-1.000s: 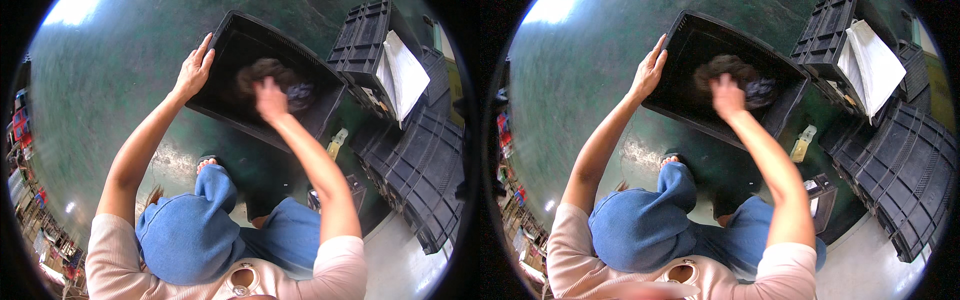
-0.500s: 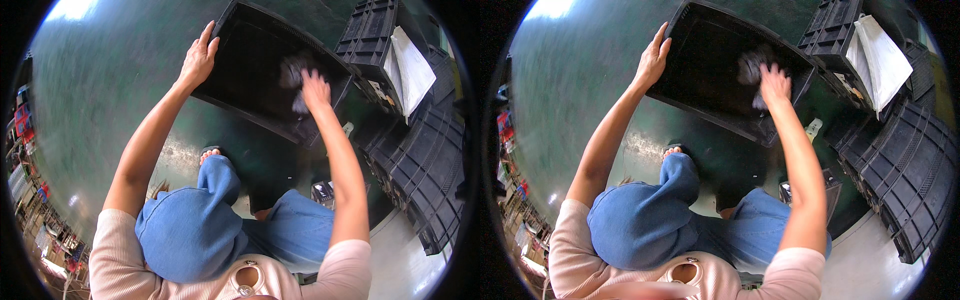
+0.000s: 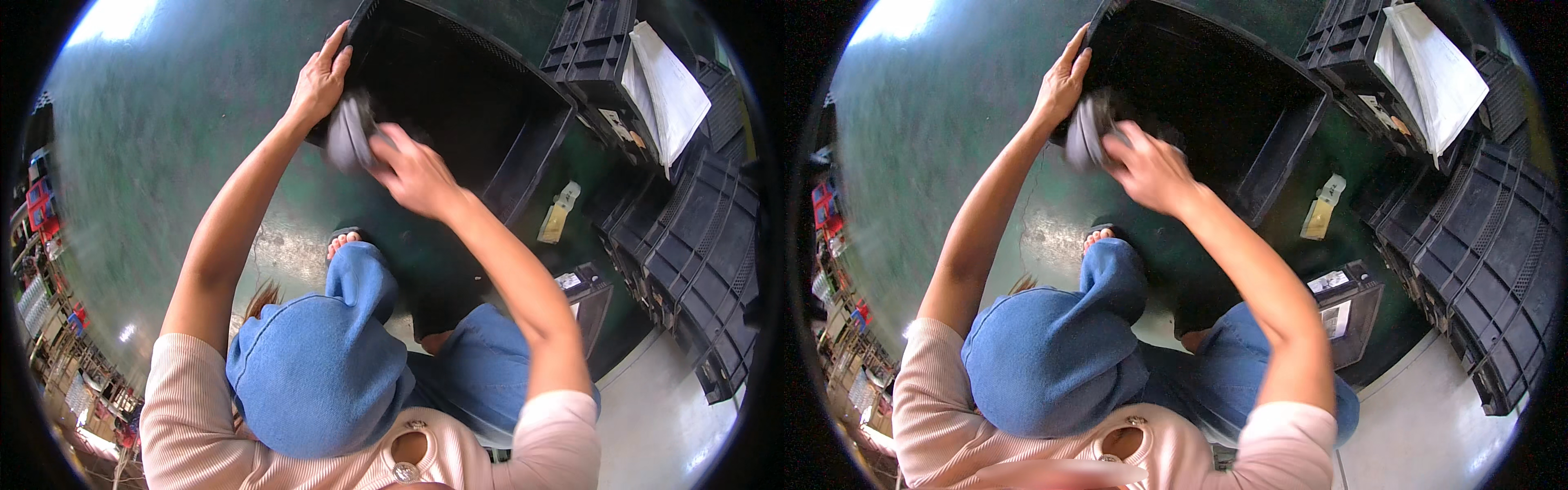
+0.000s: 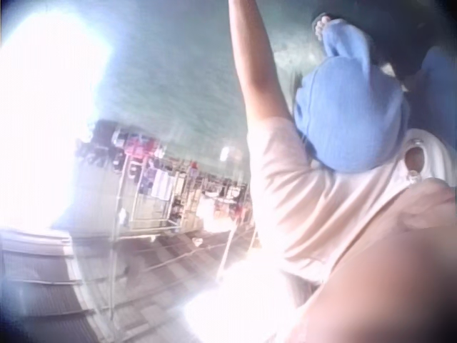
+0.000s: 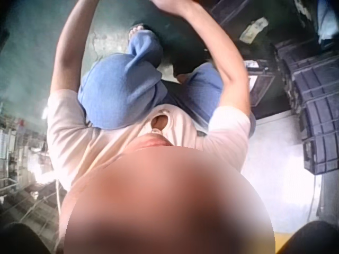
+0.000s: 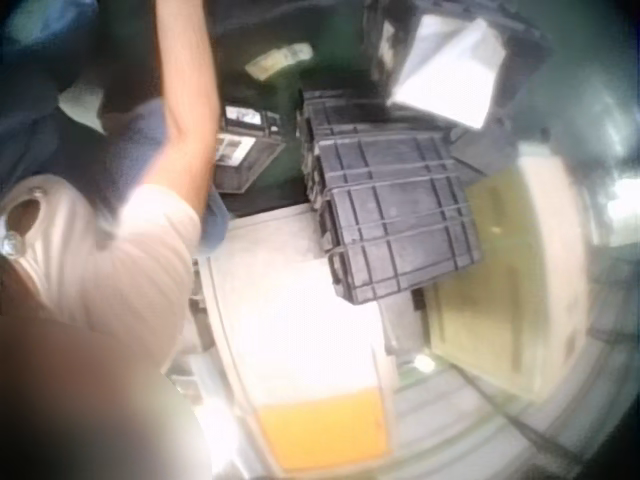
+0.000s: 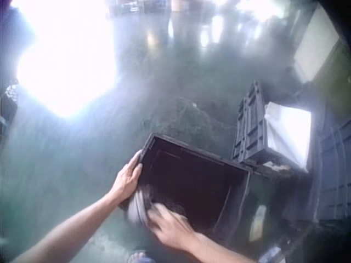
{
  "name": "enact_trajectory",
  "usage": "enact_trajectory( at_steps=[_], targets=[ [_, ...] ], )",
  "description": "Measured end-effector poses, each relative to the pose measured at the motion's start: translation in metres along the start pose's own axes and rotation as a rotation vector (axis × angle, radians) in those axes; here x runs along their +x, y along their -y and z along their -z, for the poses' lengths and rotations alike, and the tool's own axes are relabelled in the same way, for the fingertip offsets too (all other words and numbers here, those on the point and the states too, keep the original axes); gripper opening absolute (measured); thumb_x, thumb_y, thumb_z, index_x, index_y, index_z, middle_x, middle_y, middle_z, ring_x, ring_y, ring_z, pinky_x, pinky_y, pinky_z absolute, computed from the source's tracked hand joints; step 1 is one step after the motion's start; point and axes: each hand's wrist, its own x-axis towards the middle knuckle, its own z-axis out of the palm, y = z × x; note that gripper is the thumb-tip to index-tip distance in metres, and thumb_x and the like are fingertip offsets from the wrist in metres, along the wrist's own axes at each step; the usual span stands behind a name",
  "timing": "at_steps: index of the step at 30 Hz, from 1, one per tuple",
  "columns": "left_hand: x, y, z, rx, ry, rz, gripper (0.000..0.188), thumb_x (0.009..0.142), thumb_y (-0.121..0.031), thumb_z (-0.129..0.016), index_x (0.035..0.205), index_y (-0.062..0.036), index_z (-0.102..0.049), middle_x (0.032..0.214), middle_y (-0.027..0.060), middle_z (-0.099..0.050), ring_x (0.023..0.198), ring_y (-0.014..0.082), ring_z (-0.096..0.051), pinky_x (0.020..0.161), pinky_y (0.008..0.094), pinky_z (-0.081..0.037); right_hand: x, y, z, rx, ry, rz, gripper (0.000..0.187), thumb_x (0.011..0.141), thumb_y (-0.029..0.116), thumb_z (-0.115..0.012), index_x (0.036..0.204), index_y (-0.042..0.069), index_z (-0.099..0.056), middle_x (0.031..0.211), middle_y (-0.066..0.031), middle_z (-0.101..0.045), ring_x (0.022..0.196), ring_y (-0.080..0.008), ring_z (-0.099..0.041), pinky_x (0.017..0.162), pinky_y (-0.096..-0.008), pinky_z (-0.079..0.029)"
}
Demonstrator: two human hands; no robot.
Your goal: The person squats outdoors, uses a red scoop to pour water from a white bucket onto a gray cloth, and wrings it out. Then the person moves indoors, removes a black plastic crate from a stack, wipes its interior with the cloth, and places a white sheet inside.
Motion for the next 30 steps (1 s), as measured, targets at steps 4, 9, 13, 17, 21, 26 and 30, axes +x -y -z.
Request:
enact_trajectory(
  at_steps=[4, 9, 13, 17, 21, 26, 30],
  targets=[
    [-0.001, 0.001, -0.001, 0.0, -0.004, 0.048, 0.047, 0.096, -0.039, -0.042, 0.141, -0.0304, -0.035, 0.107, 0.0236, -0.059, 0.11, 0.0385, -0.054, 0.096, 0.0421, -0.04, -0.106, -0.025, 0.061, -0.416, 0.108, 0.208, 0.035, 0.067, 0.002, -0.061, 0.097, 0.02, -0.063, 0.121, -0.0158, -0.049, 0.1, -0.0334, -0.056, 0.075, -0.0393, -0.049],
    [-0.004, -0.006, -0.003, -0.024, 0.005, 0.1, 0.047, 0.095, -0.04, -0.043, 0.141, -0.0315, -0.035, 0.116, 0.0233, -0.057, 0.116, 0.0379, -0.051, 0.099, 0.0411, -0.039, -0.082, -0.027, 0.027, -0.621, 0.084, 0.307, 0.032, 0.069, 0.007, -0.059, 0.097, 0.023, -0.064, 0.122, -0.0168, -0.049, 0.095, -0.0306, -0.055, 0.071, -0.0378, -0.048],
    [-0.004, -0.011, -0.001, -0.037, 0.001, 0.09, 0.047, 0.095, -0.04, -0.043, 0.14, -0.0319, -0.036, 0.126, 0.021, -0.054, 0.121, 0.0368, -0.047, 0.1, 0.0398, -0.038, 0.008, -0.001, -0.041, -0.653, 0.048, 0.29, 0.031, 0.076, 0.011, -0.056, 0.101, 0.028, -0.065, 0.109, -0.0129, -0.051, 0.09, -0.0274, -0.057, 0.068, -0.0381, -0.05],
    [0.001, -0.01, 0.0, -0.028, 0.026, 0.065, 0.046, 0.094, -0.039, -0.045, 0.139, -0.0307, -0.039, 0.127, 0.019, -0.054, 0.121, 0.0346, -0.048, 0.1, 0.038, -0.038, 0.014, 0.003, -0.042, -0.586, -0.029, 0.275, 0.032, 0.078, 0.011, -0.054, 0.101, 0.03, -0.065, 0.105, -0.0117, -0.052, 0.087, -0.0264, -0.058, 0.065, -0.0367, -0.051],
    [0.004, -0.011, 0.004, -0.01, 0.057, 0.097, 0.046, 0.094, -0.038, -0.046, 0.139, -0.0286, -0.039, 0.129, 0.0172, -0.053, 0.123, 0.0328, -0.048, 0.101, 0.036, -0.038, -0.065, -0.016, 0.007, -0.544, -0.078, 0.236, 0.036, 0.073, 0.006, -0.056, 0.1, 0.027, -0.065, 0.115, -0.0147, -0.053, 0.096, -0.029, -0.058, 0.068, -0.0388, -0.05],
    [-0.014, -0.016, -0.003, -0.296, 0.015, 0.269, 0.058, 0.09, -0.041, -0.055, 0.142, -0.0233, -0.036, 0.122, 0.018, -0.057, 0.113, 0.0263, -0.054, 0.095, 0.0336, -0.04, -0.131, -0.022, 0.071, -0.397, 0.054, -0.085, 0.047, 0.067, 0.001, -0.064, 0.109, 0.022, -0.061, 0.116, -0.0149, -0.052, 0.098, -0.0336, -0.058, 0.078, -0.041, -0.05],
    [-0.041, -0.004, -0.014, -0.792, 0.1, 0.47, 0.062, 0.091, -0.047, -0.054, 0.14, -0.0127, -0.039, 0.109, 0.0104, -0.06, 0.1, 0.0217, -0.057, 0.092, 0.0349, -0.042, -0.093, 0.015, 0.063, -0.083, -0.211, -0.09, 0.059, 0.067, 0.0, -0.067, 0.12, 0.024, -0.058, 0.117, -0.0131, -0.051, 0.097, -0.0339, -0.06, 0.079, -0.0388, -0.053]
  ],
)
